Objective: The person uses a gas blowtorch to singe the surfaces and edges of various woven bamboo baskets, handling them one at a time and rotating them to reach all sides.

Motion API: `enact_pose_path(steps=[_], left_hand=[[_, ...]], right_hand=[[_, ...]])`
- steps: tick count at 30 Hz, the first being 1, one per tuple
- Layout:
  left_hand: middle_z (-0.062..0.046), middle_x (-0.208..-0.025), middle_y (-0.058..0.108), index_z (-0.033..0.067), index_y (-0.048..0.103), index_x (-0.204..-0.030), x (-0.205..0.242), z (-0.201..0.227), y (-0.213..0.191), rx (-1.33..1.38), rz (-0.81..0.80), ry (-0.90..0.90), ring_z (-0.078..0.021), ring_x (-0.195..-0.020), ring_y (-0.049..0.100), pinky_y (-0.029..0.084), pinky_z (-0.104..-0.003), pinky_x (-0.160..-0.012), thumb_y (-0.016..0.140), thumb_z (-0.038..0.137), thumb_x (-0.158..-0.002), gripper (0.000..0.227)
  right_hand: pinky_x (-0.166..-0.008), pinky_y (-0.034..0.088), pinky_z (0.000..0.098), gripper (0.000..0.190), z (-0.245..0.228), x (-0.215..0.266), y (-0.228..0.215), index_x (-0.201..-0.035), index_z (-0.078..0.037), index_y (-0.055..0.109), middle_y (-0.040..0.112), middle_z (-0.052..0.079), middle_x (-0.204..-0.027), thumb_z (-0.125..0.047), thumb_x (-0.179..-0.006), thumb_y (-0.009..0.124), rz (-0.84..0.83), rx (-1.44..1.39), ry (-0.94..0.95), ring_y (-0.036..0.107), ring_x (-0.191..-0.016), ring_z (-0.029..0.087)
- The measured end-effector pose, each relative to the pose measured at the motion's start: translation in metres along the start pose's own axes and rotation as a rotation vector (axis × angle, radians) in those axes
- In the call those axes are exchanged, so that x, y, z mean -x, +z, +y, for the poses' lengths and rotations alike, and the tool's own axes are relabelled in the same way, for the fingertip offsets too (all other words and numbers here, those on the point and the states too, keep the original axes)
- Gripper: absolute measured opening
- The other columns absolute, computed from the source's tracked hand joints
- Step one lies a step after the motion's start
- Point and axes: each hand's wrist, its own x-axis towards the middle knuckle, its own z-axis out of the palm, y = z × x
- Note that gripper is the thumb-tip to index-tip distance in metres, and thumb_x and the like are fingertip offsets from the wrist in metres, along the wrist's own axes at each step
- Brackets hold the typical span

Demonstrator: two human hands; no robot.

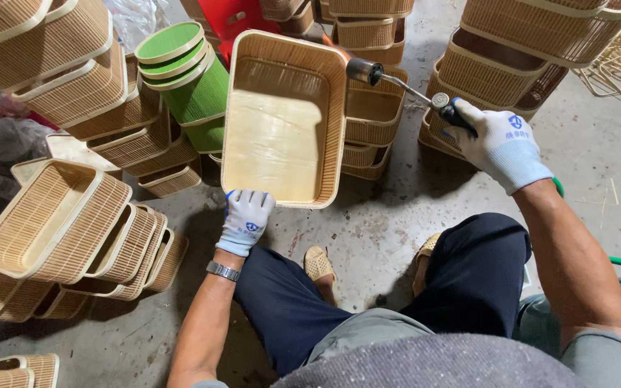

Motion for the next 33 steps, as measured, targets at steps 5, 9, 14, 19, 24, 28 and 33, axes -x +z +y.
enact_pose_path(steps=[5, 9, 14, 19, 24, 28, 33], left_hand=[[-0.004, -0.082, 0.057, 0.0119, 0.064, -0.092, -0.001, 0.006, 0.001, 0.005, -0.043, 0.030, -0.0236, -0.083, 0.058, 0.046, -0.040, -0.077, 0.063, 0.018, -0.082, 0.012], [-0.004, -0.082, 0.057, 0.0127, 0.062, -0.089, -0.002, 0.015, 0.005, 0.022, -0.053, 0.063, -0.0233, -0.083, 0.059, 0.047, -0.042, -0.079, 0.061, 0.018, -0.081, 0.009], [-0.005, -0.083, 0.058, 0.0112, 0.063, -0.091, -0.004, 0.026, 0.014, 0.077, -0.068, 0.106, -0.0240, -0.083, 0.060, 0.047, -0.041, -0.077, 0.062, 0.019, -0.082, 0.013], [-0.005, -0.084, 0.058, 0.0102, 0.065, -0.095, -0.006, 0.035, 0.025, 0.102, -0.045, 0.157, -0.0241, -0.082, 0.060, 0.047, -0.041, -0.077, 0.062, 0.020, -0.080, 0.019], [-0.004, -0.083, 0.058, 0.0122, 0.065, -0.093, -0.003, 0.040, 0.035, 0.115, -0.084, 0.193, -0.0241, -0.082, 0.060, 0.048, -0.040, -0.076, 0.063, 0.020, -0.082, 0.014], [-0.004, -0.083, 0.058, 0.0127, 0.064, -0.090, -0.002, 0.041, 0.039, 0.119, -0.108, 0.206, -0.0240, -0.082, 0.060, 0.048, -0.040, -0.076, 0.063, 0.021, -0.081, 0.012], [-0.003, -0.083, 0.058, 0.0132, 0.065, -0.091, -0.004, 0.043, 0.039, 0.108, -0.095, 0.208, -0.0235, -0.082, 0.060, 0.047, -0.040, -0.077, 0.062, 0.021, -0.081, 0.013]], right_hand=[[-0.070, 0.055, 0.0500, 0.047, -0.004, -0.007, 0.001, -0.141, -0.021, 0.068, 0.072, 0.023, -0.093, -0.034, -0.096, 0.074, 0.016, -0.009, -0.001, 0.071, -0.081, 0.042], [-0.070, 0.055, 0.0498, 0.047, -0.015, -0.015, 0.000, -0.141, -0.022, 0.067, 0.072, 0.023, -0.091, -0.035, -0.096, 0.073, 0.029, -0.013, -0.029, 0.070, -0.079, 0.042], [-0.067, 0.056, 0.0487, 0.044, -0.039, -0.025, -0.005, -0.141, -0.022, 0.065, 0.073, 0.021, -0.088, -0.033, -0.099, 0.069, -0.026, -0.066, -0.039, 0.072, -0.076, 0.039], [-0.067, 0.055, 0.0483, 0.045, -0.053, -0.029, -0.001, -0.141, -0.018, 0.064, 0.074, 0.019, -0.089, -0.031, -0.098, 0.069, 0.020, -0.126, -0.114, 0.072, -0.075, 0.039], [-0.069, 0.055, 0.0498, 0.043, -0.046, -0.029, -0.007, -0.139, -0.019, 0.067, 0.072, 0.022, -0.088, -0.031, -0.098, 0.071, 0.033, -0.040, -0.053, 0.071, -0.078, 0.041], [-0.069, 0.055, 0.0496, 0.045, -0.045, -0.026, -0.015, -0.139, -0.020, 0.066, 0.073, 0.021, -0.091, -0.033, -0.096, 0.070, 0.009, -0.132, -0.057, 0.071, -0.078, 0.041], [-0.069, 0.054, 0.0512, 0.039, -0.052, -0.024, -0.018, -0.133, -0.020, 0.067, 0.072, 0.022, -0.089, -0.035, -0.098, 0.071, -0.095, -0.007, -0.017, 0.070, -0.078, 0.042]])
